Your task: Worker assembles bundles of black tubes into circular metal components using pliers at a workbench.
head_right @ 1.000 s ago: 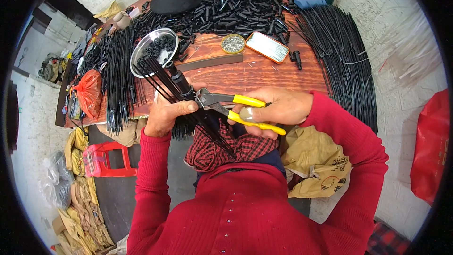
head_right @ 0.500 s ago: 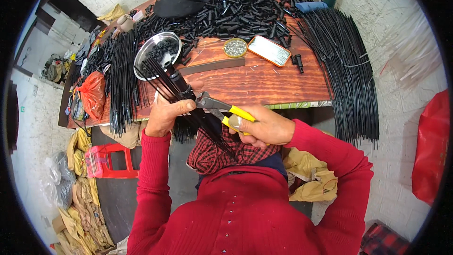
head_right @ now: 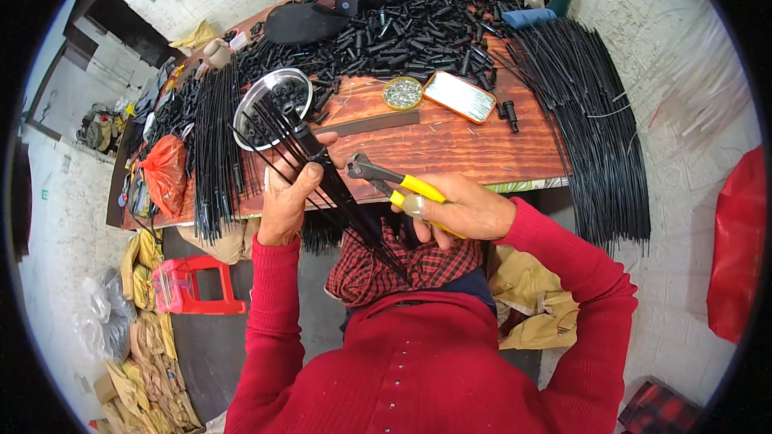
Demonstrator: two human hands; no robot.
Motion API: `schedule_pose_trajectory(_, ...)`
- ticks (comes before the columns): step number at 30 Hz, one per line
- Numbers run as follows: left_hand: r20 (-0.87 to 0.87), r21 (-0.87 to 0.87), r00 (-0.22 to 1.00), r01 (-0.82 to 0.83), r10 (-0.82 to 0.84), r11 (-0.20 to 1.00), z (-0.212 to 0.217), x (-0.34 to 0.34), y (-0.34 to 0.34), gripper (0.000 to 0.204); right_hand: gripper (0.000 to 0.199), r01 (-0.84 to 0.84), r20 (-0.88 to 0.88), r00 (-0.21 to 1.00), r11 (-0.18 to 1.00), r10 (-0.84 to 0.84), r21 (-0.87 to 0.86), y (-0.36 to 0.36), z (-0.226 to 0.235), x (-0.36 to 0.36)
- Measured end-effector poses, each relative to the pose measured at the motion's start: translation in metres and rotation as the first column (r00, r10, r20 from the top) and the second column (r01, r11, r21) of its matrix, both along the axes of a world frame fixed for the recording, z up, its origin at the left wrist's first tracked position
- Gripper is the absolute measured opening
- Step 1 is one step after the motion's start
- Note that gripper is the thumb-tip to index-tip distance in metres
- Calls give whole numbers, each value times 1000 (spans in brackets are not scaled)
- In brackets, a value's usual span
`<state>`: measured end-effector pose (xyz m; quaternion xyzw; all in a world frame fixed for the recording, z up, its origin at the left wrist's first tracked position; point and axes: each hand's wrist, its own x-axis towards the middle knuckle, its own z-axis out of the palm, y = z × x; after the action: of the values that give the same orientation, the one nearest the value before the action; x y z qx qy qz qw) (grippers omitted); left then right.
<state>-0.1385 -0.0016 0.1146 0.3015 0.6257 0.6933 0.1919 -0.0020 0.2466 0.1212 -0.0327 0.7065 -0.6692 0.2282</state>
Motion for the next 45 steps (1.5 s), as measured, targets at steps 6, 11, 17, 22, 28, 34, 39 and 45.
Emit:
schedule_pose_trajectory(6, -33, 5, 999, 10, -10, 1000, 2, 0, 3, 47, 43, 18, -22, 1000, 1000, -19, -18, 1, 4, -4)
schedule_pose_trajectory(11, 55, 69, 998, 29, -32, 997, -6, -3, 1, 48, 42, 8, -46, 999, 1000, -9, -7, 1, 10, -8)
schedule_pose_trajectory(17, 216, 224, 970, 61, -111, 973, -19, -12, 0, 47, 39, -31, -47, 998, 1000, 30, -3, 1, 9, -11)
schedule_pose_trajectory(22, 273, 365, 952, 33, -141, 930, -34, -21, 5, 39, 34, -26, -58, 998, 1000, 26, -4, 2, -1, -15)
schedule_pose_trajectory(28, 219, 312, 975, -35, -36, 949, -37, -17, 17, 43, 23, 140, -136, 979, 985, -154, -103, 9, 2, -26)
schedule_pose_trajectory(34, 236, 383, 969, -26, -70, 923, -40, -14, 25, 45, 38, 347, -441, 895, 712, -58, 610, 45, -32, -71)
schedule_pose_trajectory(39, 269, 419, 962, -70, -50, 905, -41, -13, 25, 45, 32, 585, -562, 809, 342, -175, 736, 94, -76, -119)
schedule_pose_trajectory(45, 295, 418, 955, -107, -23, 902, -49, -21, 28, 46, 26, 557, -553, 825, 330, -115, 762, 76, -82, -169)
